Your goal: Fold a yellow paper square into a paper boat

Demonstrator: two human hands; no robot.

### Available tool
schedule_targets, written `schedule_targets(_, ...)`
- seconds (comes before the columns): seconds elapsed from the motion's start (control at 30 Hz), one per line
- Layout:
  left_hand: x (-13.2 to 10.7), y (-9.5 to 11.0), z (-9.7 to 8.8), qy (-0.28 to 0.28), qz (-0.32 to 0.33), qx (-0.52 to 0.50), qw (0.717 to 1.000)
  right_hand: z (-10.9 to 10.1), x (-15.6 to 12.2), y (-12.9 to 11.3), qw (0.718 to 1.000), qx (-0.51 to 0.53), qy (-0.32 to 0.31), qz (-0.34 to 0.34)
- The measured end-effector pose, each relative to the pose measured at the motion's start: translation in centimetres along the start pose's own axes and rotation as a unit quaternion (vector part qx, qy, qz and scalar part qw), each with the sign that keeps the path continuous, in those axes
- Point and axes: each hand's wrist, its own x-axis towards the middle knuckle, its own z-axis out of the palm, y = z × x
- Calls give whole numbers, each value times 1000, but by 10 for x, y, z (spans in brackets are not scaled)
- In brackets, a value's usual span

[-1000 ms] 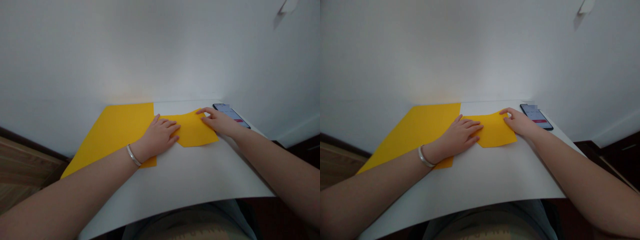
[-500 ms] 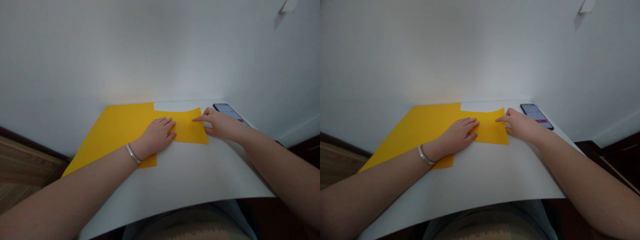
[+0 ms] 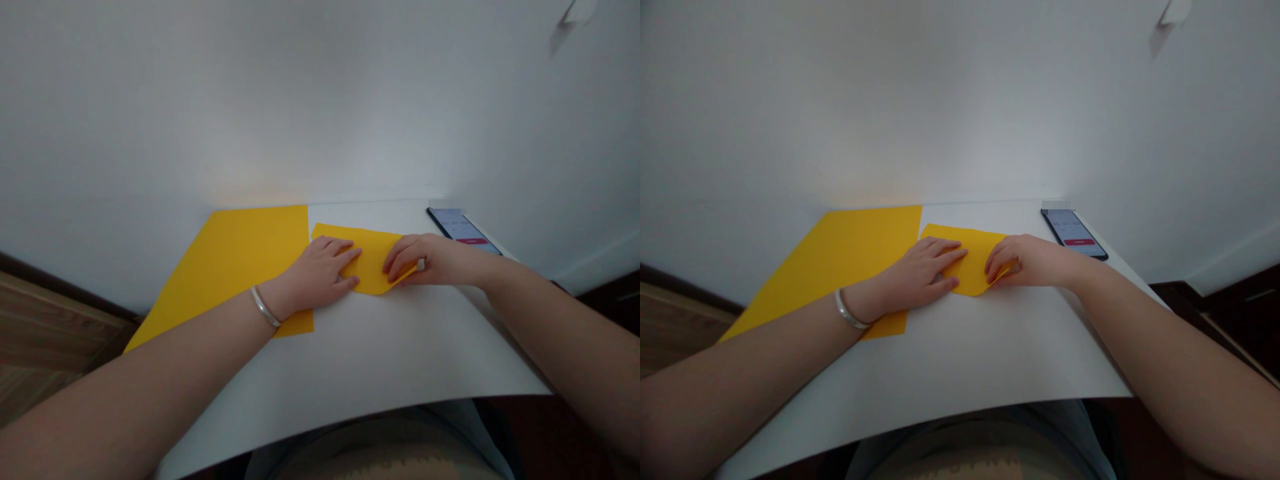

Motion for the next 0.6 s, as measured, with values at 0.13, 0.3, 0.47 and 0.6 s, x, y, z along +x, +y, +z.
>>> schedule_targets(0.13,-1,0,-1,-24,8,-10,1000,-2,-2,0,997,30,16,72)
schedule_targets(0.3,-1,-1,-1,-43,5,-17,999,1,-2,7,986,21,61,153)
schedule_targets(0.47,0,-1,0,-35,4,-27,999,9,3,17,981,35,77,172)
schedule_targets(0.6,1,0,-1,-40,-3,-30,999,12,6,22,981,26,82,176)
